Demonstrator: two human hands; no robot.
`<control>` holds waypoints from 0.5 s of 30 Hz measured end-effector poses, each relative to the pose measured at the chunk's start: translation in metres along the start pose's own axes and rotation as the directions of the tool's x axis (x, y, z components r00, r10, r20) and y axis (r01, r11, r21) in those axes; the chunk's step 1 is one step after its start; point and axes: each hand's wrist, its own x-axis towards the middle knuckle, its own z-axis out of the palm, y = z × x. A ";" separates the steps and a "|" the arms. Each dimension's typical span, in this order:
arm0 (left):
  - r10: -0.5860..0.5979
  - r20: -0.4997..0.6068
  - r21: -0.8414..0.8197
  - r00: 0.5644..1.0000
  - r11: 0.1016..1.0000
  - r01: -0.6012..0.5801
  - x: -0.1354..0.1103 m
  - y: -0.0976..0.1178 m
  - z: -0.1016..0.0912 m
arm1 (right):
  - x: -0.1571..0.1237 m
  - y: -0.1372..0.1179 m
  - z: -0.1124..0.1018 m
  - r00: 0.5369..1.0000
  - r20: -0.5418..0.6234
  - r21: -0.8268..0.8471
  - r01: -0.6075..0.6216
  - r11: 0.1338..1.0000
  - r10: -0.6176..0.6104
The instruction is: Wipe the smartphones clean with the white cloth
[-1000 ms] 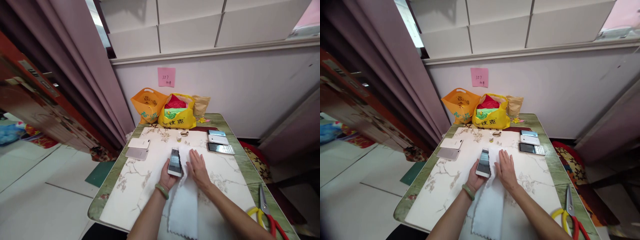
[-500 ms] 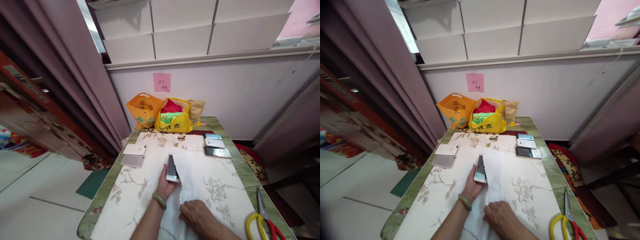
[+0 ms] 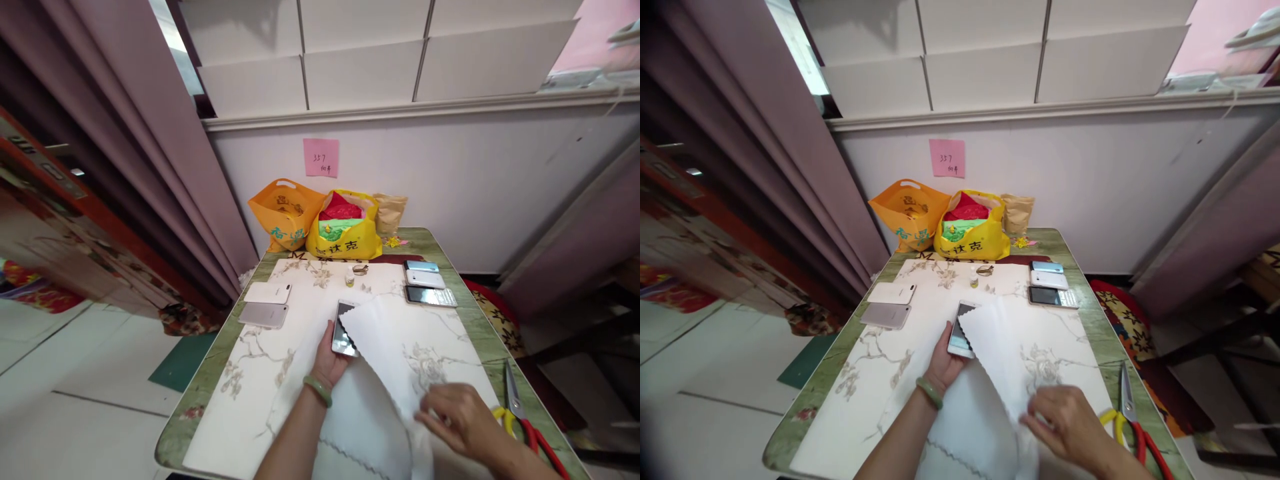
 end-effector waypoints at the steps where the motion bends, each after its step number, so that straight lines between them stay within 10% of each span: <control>1: 0.000 0.008 0.005 1.000 1.000 0.000 0.000 0.000 0.001 | 0.014 0.000 0.001 0.995 -0.056 0.039 -0.080 0.996 0.082; 8: -0.032 0.024 0.015 0.999 0.999 0.031 -0.001 -0.003 0.001 | 0.138 0.003 0.042 0.873 -0.162 0.281 -0.405 0.870 0.459; 15: 0.004 -0.008 0.015 1.000 1.000 -0.004 0.000 -0.003 0.001 | 0.151 0.005 0.048 0.858 -0.267 0.309 -0.354 0.883 0.438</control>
